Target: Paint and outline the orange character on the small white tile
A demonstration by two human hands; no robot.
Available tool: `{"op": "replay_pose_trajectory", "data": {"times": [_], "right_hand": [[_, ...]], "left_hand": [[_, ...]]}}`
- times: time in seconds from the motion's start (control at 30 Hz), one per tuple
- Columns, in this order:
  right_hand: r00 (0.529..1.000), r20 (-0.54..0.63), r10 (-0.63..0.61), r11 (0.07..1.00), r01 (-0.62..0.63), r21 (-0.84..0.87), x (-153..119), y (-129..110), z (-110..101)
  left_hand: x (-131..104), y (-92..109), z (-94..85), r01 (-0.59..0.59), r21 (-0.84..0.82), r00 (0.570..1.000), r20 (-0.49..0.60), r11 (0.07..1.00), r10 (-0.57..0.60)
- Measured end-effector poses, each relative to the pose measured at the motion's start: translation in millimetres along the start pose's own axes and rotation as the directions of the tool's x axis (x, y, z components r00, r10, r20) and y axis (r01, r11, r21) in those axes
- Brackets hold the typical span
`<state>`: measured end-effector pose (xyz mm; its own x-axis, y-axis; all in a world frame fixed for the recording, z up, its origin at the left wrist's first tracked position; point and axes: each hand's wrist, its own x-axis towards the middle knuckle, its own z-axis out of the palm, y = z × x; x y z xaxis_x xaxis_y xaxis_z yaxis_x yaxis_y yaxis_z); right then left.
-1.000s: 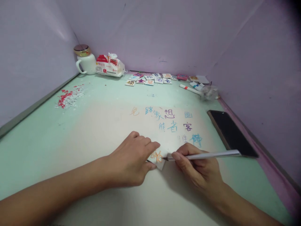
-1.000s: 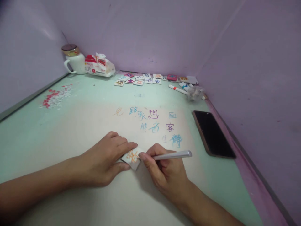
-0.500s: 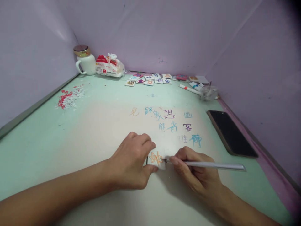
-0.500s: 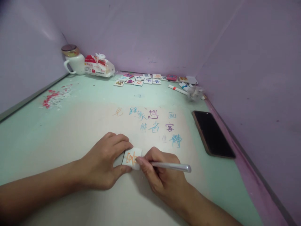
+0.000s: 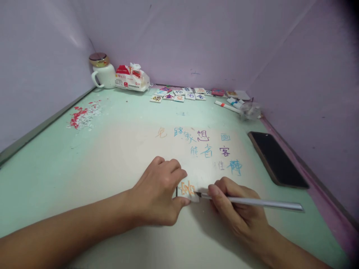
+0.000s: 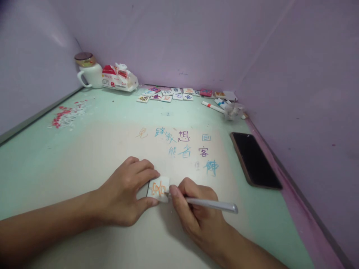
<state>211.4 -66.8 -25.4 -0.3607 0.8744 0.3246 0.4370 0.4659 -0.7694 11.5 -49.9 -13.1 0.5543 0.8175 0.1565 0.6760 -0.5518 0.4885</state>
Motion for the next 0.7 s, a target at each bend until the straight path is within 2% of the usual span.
{"op": "replay_pose_trajectory", "data": {"times": [0.23,0.37,0.43,0.6,0.7], "right_hand": [[0.990,-0.054,0.127,0.986,-0.121,0.112,3,-2,3],[0.950,-0.158,0.268,0.943,-0.225,0.243,7,-3,-2],[0.933,-0.169,0.318,0.914,-0.254,0.317,9,1,-6],[0.934,-0.136,0.331,0.879,-0.253,0.405,13,13,-10],[0.929,-0.185,0.321,0.892,-0.231,0.389,17,14,-10]], "left_hand": [[0,1,0.8,0.014,0.014,1.000,0.028,1.000,-0.014],[0,-2,2.0,-0.013,-0.005,1.000,0.028,1.000,0.013],[-1,-4,1.9,-0.054,-0.038,0.998,0.018,0.998,0.055],[-2,-10,-1.1,-0.156,-0.097,0.987,-0.053,0.983,0.151],[-3,-7,-2.5,-0.102,-0.034,0.985,-0.146,0.994,0.096]]}}
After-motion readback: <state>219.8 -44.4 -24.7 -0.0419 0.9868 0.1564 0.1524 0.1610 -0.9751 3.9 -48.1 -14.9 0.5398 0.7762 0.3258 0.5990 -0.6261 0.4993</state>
